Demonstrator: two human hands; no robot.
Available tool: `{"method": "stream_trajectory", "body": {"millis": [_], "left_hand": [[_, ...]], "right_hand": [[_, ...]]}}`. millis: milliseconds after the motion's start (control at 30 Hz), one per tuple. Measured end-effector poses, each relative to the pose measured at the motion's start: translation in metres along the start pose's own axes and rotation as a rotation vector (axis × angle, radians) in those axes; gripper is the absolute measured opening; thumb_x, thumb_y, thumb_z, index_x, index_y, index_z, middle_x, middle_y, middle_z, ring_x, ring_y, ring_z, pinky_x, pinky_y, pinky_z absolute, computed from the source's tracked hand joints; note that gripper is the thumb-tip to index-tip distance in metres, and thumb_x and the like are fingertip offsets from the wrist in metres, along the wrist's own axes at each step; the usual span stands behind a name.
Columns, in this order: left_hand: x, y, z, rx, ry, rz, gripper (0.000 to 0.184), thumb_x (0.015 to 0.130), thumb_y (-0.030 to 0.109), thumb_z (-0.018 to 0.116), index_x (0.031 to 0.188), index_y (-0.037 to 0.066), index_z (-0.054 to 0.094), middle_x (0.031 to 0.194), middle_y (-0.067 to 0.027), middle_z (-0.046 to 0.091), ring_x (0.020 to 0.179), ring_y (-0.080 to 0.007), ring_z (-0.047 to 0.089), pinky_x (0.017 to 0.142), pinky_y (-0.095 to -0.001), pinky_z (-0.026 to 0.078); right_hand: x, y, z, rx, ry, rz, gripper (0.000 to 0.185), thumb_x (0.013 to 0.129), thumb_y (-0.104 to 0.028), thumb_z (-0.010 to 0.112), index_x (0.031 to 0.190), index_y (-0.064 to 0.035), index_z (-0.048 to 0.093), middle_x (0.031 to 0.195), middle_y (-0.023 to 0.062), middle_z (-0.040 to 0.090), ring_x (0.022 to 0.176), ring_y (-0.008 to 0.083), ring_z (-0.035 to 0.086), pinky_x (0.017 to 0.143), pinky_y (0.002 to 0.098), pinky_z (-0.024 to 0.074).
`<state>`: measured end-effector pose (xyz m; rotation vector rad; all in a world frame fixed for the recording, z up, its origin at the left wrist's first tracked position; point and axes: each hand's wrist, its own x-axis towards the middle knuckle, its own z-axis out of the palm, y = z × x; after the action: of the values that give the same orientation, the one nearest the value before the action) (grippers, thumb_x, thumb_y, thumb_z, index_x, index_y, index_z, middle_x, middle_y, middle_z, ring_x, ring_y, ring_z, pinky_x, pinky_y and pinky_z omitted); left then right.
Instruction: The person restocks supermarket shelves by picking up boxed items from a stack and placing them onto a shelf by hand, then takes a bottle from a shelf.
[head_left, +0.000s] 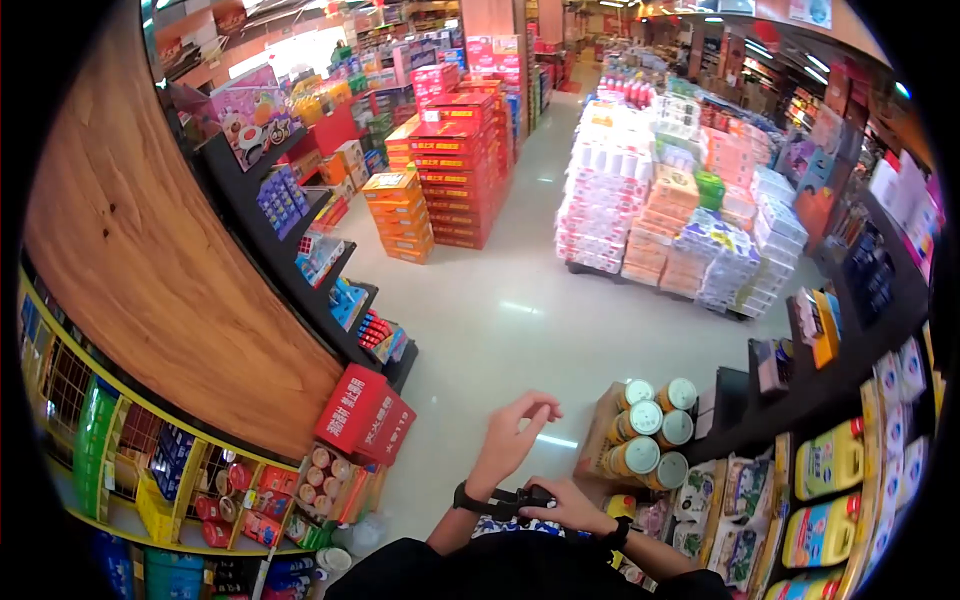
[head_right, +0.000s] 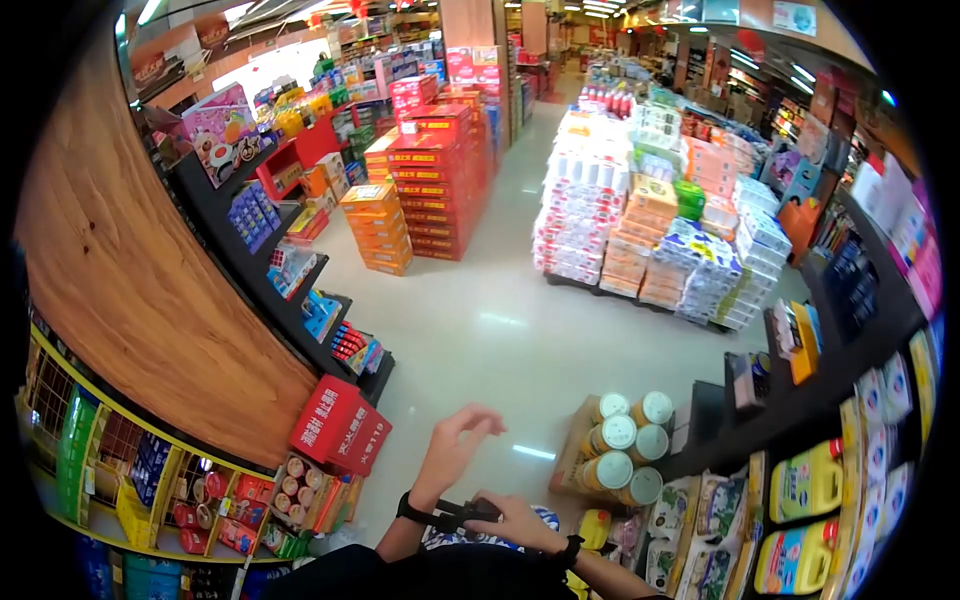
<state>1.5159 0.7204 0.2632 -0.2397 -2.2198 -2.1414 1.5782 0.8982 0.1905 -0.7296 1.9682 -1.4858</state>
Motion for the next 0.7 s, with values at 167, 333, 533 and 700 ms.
{"method": "stream_trajectory", "body": {"millis": [167, 333, 533, 700], "left_hand": [[0.076, -0.039, -0.021, -0.071, -0.121, -0.092, 0.018, 0.107, 0.01, 0.056, 0.114, -0.002, 0.067, 0.099, -0.0098, 0.075, 0.095, -0.0171, 0.072, 0.088, -0.0315, 0.055], [0.173, -0.079, -0.048, 0.08, -0.049, -0.169, 0.02, 0.107, 0.015, 0.057, 0.117, 0.002, 0.068, 0.1, -0.0089, 0.077, 0.094, -0.0173, 0.073, 0.085, -0.0307, 0.055], [0.321, -0.084, -0.091, 0.12, 0.043, -0.113, 0.022, 0.106, 0.017, 0.058, 0.118, 0.002, 0.068, 0.1, -0.0102, 0.077, 0.095, -0.0189, 0.074, 0.087, -0.0313, 0.057], [0.432, -0.082, -0.125, 0.125, 0.043, -0.106, 0.023, 0.106, 0.013, 0.059, 0.12, -0.002, 0.068, 0.102, -0.0106, 0.075, 0.099, -0.018, 0.072, 0.09, -0.0305, 0.056]], "right_hand": [[0.099, -0.011, -0.049, -0.04, -0.08, -0.093, 0.044, 0.096, -0.037, 0.075, 0.124, -0.0041, 0.065, 0.099, 0.0142, 0.079, 0.087, 0.0333, 0.076, 0.082, 0.0377, 0.058], [0.193, 0.023, -0.102, -0.133, -0.158, -0.159, 0.046, 0.098, -0.038, 0.073, 0.124, -0.0004, 0.066, 0.1, 0.0162, 0.077, 0.089, 0.0309, 0.075, 0.084, 0.0378, 0.0569], [0.304, 0.016, -0.222, 0.074, -0.303, 0.01, 0.034, 0.104, -0.033, 0.067, 0.116, -0.0016, 0.062, 0.094, 0.0069, 0.076, 0.084, 0.0147, 0.071, 0.076, 0.0297, 0.0541], [0.411, 0.005, -0.284, 0.068, -0.328, 0.037, 0.042, 0.1, -0.038, 0.071, 0.122, -0.0032, 0.064, 0.093, 0.0111, 0.076, 0.08, 0.0204, 0.072, 0.076, 0.0331, 0.0551]]}}
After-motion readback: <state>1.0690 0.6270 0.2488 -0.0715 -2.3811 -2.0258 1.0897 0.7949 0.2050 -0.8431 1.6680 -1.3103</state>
